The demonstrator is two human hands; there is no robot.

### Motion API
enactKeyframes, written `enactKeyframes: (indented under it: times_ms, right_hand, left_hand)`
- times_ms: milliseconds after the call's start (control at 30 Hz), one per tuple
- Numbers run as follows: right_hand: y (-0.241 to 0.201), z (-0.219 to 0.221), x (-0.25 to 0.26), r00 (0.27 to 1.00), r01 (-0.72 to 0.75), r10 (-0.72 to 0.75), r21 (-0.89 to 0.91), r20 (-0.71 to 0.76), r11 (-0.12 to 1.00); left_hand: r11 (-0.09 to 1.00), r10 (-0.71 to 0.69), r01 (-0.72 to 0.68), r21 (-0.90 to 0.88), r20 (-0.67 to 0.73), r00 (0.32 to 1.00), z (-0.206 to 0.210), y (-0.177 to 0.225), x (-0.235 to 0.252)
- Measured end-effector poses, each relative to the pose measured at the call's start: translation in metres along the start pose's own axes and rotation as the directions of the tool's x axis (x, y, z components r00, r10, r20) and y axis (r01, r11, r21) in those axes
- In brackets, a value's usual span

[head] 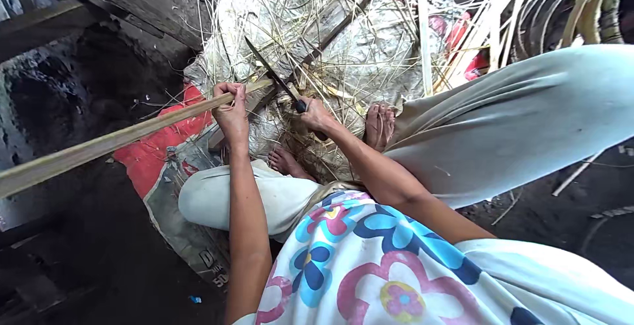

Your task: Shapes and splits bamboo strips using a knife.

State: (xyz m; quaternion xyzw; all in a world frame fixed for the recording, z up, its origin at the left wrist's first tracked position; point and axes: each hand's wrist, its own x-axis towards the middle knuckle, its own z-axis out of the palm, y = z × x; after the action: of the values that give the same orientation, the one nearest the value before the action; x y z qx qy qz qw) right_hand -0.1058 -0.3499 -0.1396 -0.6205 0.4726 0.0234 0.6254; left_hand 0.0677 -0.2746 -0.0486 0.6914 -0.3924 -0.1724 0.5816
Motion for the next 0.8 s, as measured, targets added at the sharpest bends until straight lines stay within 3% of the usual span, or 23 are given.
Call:
enactKeyframes:
  times_ms: [67, 167, 300, 467, 633, 800]
  right_hand:
    - [0.002, 0.008, -0.001, 1.0, 0.0, 0.0, 0.053, -0.004, 0.999]
    - [-0.009, 0.019, -0.013, 0.993, 0.086, -0.093, -0.102, -0.068, 0.991]
    - [-0.023, 0.029, -0.023, 0.956, 0.246, -0.272, -0.204, -0.11, 0.948]
    - [-0.003, 0.024, -0.002, 0.993, 0.069, -0.08, -0.127, -0.084, 0.99]
    - [-0.015, 0.025, -0.008, 0.974, 0.19, -0.206, -0.161, -0.091, 0.968]
    - [-0.007, 0.02, -0.001, 0.989, 0.108, -0.121, -0.144, -0.087, 0.984]
  left_hand:
    - [0.999, -0.023, 0.025, 0.042, -0.043, 0.999, 0.01, 0.005, -0.001]
    - [0.983, -0.053, 0.061, 0.175, -0.049, 0.997, 0.019, 0.011, 0.004]
    - [0.956, 0.067, -0.011, 0.294, -0.178, 0.982, 0.032, 0.005, 0.009]
    - [0.956, 0.05, 0.025, 0.293, -0.243, 0.969, 0.036, -0.001, 0.014]
    - [0.956, 0.052, 0.032, 0.291, -0.276, 0.96, 0.037, -0.002, 0.015]
    - [0.971, 0.013, 0.053, 0.232, -0.274, 0.962, 0.033, -0.004, 0.015]
